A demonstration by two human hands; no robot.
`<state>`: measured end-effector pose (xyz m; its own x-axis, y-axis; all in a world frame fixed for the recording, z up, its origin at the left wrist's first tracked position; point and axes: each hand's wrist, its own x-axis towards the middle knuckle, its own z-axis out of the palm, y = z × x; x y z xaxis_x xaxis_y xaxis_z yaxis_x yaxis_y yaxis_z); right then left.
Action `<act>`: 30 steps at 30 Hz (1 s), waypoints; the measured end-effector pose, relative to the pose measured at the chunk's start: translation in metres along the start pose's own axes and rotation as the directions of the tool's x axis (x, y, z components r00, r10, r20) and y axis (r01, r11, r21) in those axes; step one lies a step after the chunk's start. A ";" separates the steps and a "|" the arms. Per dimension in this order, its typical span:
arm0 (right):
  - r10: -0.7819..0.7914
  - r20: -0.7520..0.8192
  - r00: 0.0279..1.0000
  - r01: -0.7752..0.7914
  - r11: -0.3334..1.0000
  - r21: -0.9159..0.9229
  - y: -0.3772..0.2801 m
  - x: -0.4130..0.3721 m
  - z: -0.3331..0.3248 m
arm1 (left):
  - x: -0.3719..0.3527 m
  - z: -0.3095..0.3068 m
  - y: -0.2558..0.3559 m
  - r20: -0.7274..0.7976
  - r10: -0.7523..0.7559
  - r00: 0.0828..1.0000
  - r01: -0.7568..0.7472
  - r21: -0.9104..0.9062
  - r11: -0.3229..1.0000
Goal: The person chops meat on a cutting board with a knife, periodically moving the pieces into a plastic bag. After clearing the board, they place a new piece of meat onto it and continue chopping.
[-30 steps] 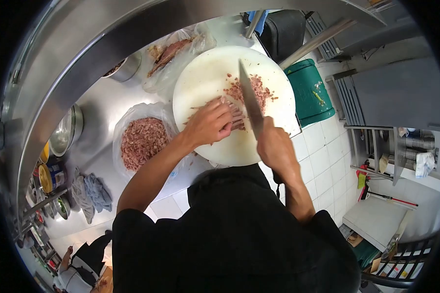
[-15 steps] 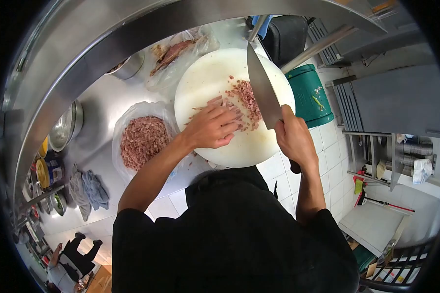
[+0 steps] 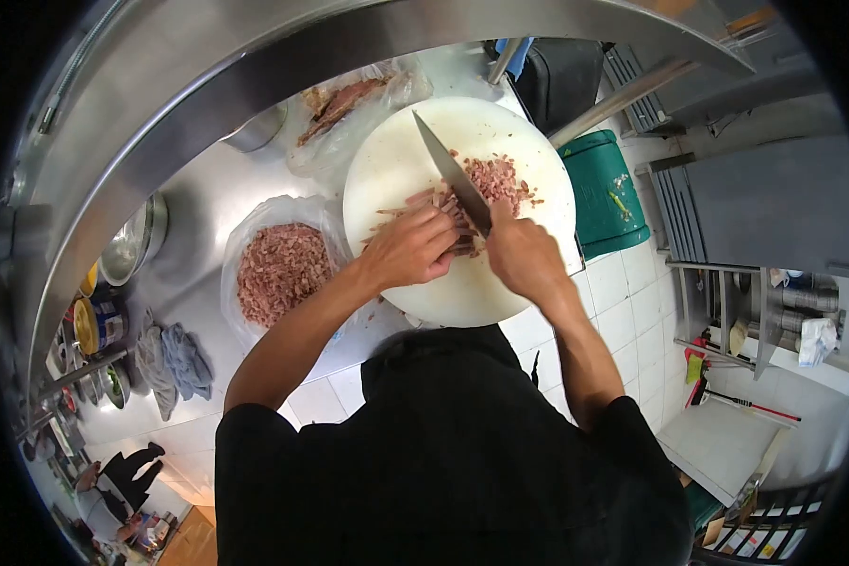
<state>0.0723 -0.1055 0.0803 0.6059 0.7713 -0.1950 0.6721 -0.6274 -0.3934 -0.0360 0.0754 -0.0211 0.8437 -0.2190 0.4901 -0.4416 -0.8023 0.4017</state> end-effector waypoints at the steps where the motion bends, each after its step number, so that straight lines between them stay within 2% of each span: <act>1: -0.016 0.012 1.000 0.016 1.000 -0.006 -0.002 -0.001 -0.011 | -0.001 -0.002 0.001 -0.016 0.006 1.000 -0.006 -0.001 1.000; 5: 0.077 -0.021 0.997 -0.076 0.996 0.045 -0.034 -0.016 -0.064 | 0.005 -0.003 0.003 -0.093 0.036 0.995 -0.036 0.005 0.999; 6: 0.045 -0.018 0.999 -0.044 0.998 0.033 -0.031 -0.011 -0.055 | 0.006 -0.003 0.002 -0.110 0.048 0.993 -0.047 0.012 0.999; 8: -0.018 -0.016 1.000 0.019 1.000 0.008 -0.013 0.007 -0.013 | 0.002 -0.002 0.001 -0.047 0.007 0.999 -0.007 -0.004 1.000; 9: 0.016 0.028 0.999 -0.015 1.000 -0.024 -0.004 0.020 0.012 | 0.000 -0.001 0.002 -0.014 -0.008 1.000 0.008 -0.013 1.000; 12: -0.068 0.031 0.997 0.069 0.998 -0.009 0.011 0.026 -0.010 | -0.002 -0.004 0.002 0.005 -0.016 1.000 0.016 -0.002 1.000; 13: -0.144 -0.055 0.988 0.142 0.989 -0.028 0.009 0.024 -0.020 | -0.002 -0.004 0.002 -0.025 -0.009 1.000 0.009 -0.007 1.000; 16: -0.073 -0.064 0.995 0.073 0.997 0.000 -0.015 0.015 -0.054 | 0.000 0.000 0.005 -0.089 0.001 0.996 -0.003 -0.018 1.000; 18: -0.118 -0.044 0.992 0.116 0.992 -0.056 -0.010 0.018 -0.028 | 0.001 -0.002 0.003 -0.086 0.017 0.996 -0.017 0.004 1.000; 20: -0.097 0.091 0.991 0.103 0.993 -0.064 0.002 0.030 0.007 | 0.000 -0.007 0.006 -0.059 0.011 0.998 -0.010 0.020 1.000; 21: -0.161 0.080 0.984 0.165 0.985 -0.043 0.009 0.034 0.002 | 0.002 -0.007 0.006 -0.053 0.009 0.999 -0.008 0.031 1.000; 25: -0.204 -0.052 0.978 0.204 0.979 -0.002 0.008 0.032 -0.036 | 0.000 -0.003 0.004 -0.068 0.012 0.998 -0.010 0.030 1.000; 28: -0.198 -0.074 0.977 0.198 0.980 -0.011 -0.008 0.032 -0.053 | -0.001 -0.001 0.004 -0.089 0.018 0.996 -0.015 0.029 0.999; 30: -0.192 -0.009 0.981 0.191 0.980 -0.051 -0.003 0.048 -0.026 | 0.000 -0.004 0.005 -0.066 0.031 0.997 -0.028 0.056 0.998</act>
<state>0.1102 -0.0698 0.0955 0.4694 0.8764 -0.1076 0.7964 -0.4729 -0.3769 -0.0389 0.0736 -0.0164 0.8073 -0.2068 0.5527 -0.4470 -0.8258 0.3439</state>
